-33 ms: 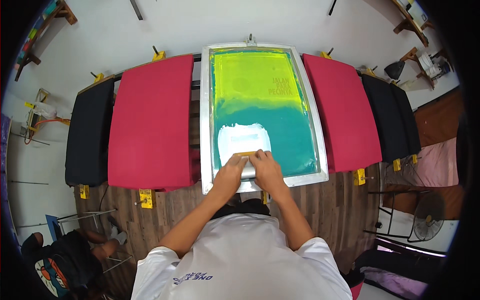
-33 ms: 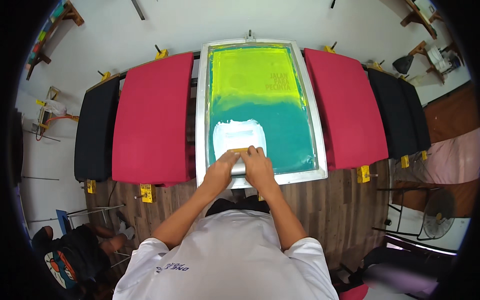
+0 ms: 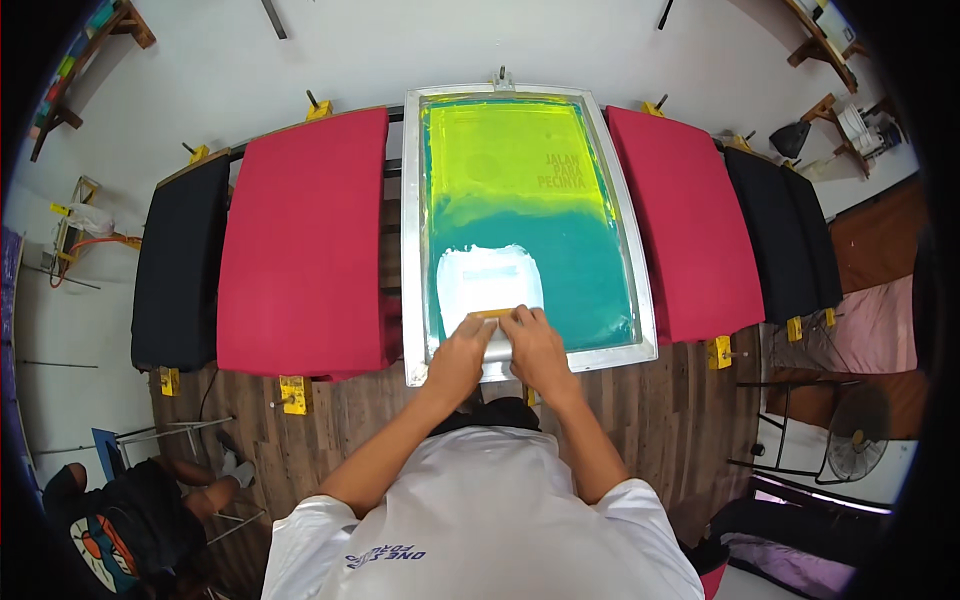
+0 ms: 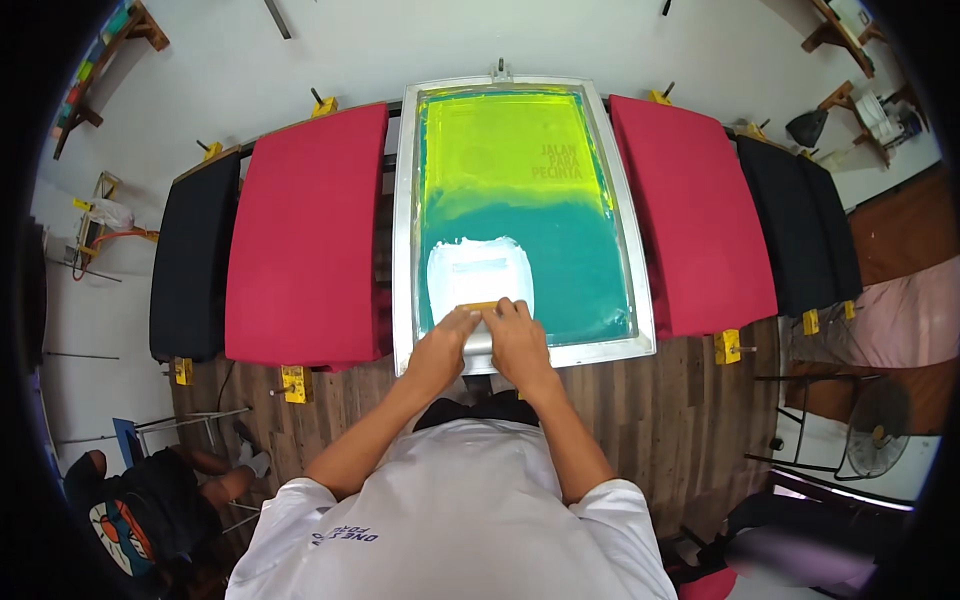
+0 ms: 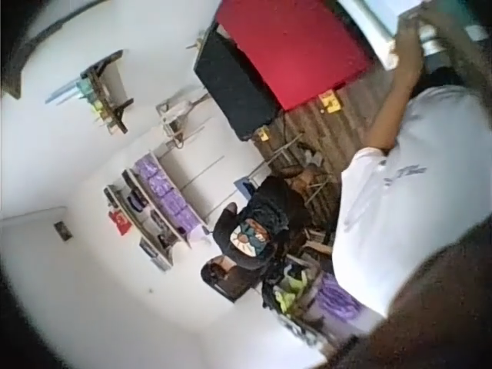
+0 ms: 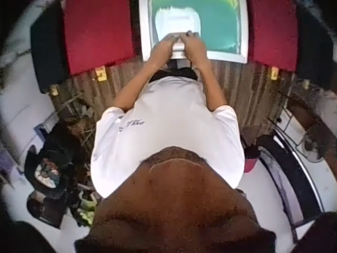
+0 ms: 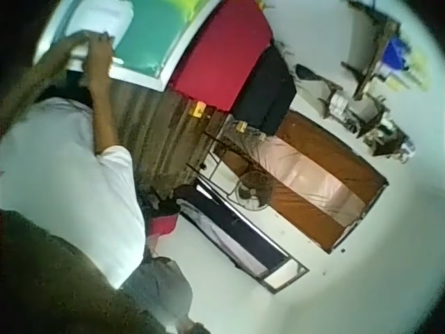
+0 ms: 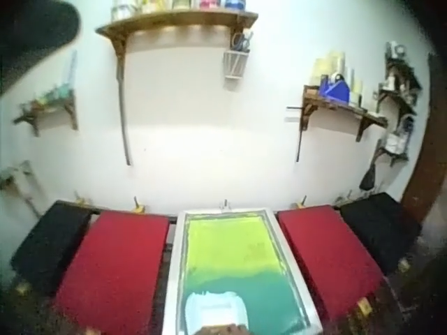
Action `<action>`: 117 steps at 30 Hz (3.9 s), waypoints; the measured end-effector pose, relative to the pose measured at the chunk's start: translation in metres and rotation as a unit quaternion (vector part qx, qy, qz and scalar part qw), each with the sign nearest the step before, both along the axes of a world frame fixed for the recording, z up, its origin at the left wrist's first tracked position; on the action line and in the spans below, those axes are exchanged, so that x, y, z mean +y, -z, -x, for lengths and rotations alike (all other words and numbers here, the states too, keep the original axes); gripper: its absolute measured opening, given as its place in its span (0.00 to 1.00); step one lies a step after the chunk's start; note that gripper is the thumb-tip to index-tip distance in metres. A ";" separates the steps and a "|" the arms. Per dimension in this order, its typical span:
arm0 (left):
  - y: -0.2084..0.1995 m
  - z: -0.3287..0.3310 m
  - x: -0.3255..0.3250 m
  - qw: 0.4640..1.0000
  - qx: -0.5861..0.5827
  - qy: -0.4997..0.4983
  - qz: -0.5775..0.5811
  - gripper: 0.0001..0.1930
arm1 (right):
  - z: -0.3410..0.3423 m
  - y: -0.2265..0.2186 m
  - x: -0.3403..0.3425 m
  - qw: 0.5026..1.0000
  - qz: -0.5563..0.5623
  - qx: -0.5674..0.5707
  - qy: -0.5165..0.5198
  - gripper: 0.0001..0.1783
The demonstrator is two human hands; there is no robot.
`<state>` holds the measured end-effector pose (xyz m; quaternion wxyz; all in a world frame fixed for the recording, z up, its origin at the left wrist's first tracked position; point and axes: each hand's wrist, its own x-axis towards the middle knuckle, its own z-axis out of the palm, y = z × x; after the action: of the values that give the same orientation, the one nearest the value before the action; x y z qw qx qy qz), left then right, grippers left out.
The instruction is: Applying white ink to a garment using a screen and squeegee.
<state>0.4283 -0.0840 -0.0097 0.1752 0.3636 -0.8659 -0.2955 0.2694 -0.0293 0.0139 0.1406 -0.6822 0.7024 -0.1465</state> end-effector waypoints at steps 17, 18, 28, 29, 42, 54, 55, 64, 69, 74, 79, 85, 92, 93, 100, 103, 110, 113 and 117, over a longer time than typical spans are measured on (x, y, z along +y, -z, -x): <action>-0.024 0.050 -0.157 0.983 -0.145 0.073 -0.092 0.18 | 0.052 -0.021 -0.149 0.974 -0.219 0.052 -0.006 0.25; -0.023 0.051 -0.160 0.980 -0.159 0.060 -0.106 0.18 | 0.054 -0.019 -0.154 0.971 -0.232 0.058 -0.021 0.26; -0.012 0.055 -0.159 0.968 -0.231 0.069 -0.072 0.17 | 0.052 -0.007 -0.161 0.961 -0.236 0.128 -0.062 0.24; -0.012 0.054 -0.157 0.969 -0.225 0.078 -0.064 0.16 | 0.052 -0.008 -0.158 0.963 -0.231 0.127 -0.058 0.24; -0.010 0.033 -0.099 0.979 -0.191 0.050 -0.051 0.19 | 0.033 -0.003 -0.105 0.969 -0.225 0.101 -0.002 0.23; -0.014 0.019 -0.049 0.977 -0.182 0.026 -0.105 0.17 | 0.017 -0.010 -0.054 0.967 -0.228 0.114 -0.014 0.21; -0.016 0.018 -0.046 0.977 -0.186 0.029 -0.105 0.17 | 0.014 -0.012 -0.051 0.966 -0.230 0.117 -0.014 0.21; -0.007 0.006 -0.022 0.982 -0.175 0.026 -0.071 0.17 | 0.003 -0.008 -0.027 0.962 -0.238 0.134 0.015 0.26; 0.012 0.011 0.005 0.994 -0.098 0.008 -0.039 0.20 | 0.016 -0.017 0.050 0.997 0.015 0.058 0.057 0.43; 0.005 -0.010 0.025 0.999 -0.046 -0.015 -0.015 0.23 | 0.021 0.025 0.124 0.954 0.077 -0.174 0.233 0.39; 0.003 -0.009 0.035 1.000 0.003 -0.013 -0.019 0.25 | 0.003 0.067 0.141 0.783 0.076 -0.473 0.397 0.33; 0.004 -0.018 0.034 1.000 0.013 0.003 0.022 0.30 | 0.004 0.044 0.136 0.700 -0.116 -0.578 0.403 0.24; -0.002 -0.019 0.032 0.999 -0.020 0.034 0.025 0.33 | -0.001 0.057 0.144 0.681 -0.083 -0.606 0.403 0.21; -0.005 -0.019 0.031 0.999 -0.027 0.037 0.020 0.34 | -0.003 0.058 0.144 0.681 -0.076 -0.603 0.407 0.21; -0.032 -0.019 0.026 0.996 -0.073 0.054 -0.008 0.35 | -0.010 0.055 0.141 0.693 -0.043 -0.586 0.417 0.23; -0.045 -0.016 0.024 0.994 -0.084 0.061 -0.029 0.36 | -0.012 0.057 0.140 0.717 -0.029 -0.557 0.417 0.23; -0.040 -0.016 0.018 0.990 -0.108 0.076 -0.043 0.41 | -0.016 0.063 0.141 0.776 -0.007 -0.485 0.402 0.22; -0.046 -0.012 0.018 0.991 -0.101 0.061 -0.055 0.41 | -0.014 0.056 0.136 0.778 -0.009 -0.475 0.411 0.22; -0.047 -0.011 0.016 0.992 -0.098 0.046 -0.062 0.39 | -0.021 0.057 0.140 0.775 0.007 -0.473 0.419 0.22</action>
<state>0.4391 -0.0684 0.0375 0.0525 0.3604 -0.8751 -0.3188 0.2901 0.1103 -0.0431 0.3746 -0.1659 0.7629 -0.5002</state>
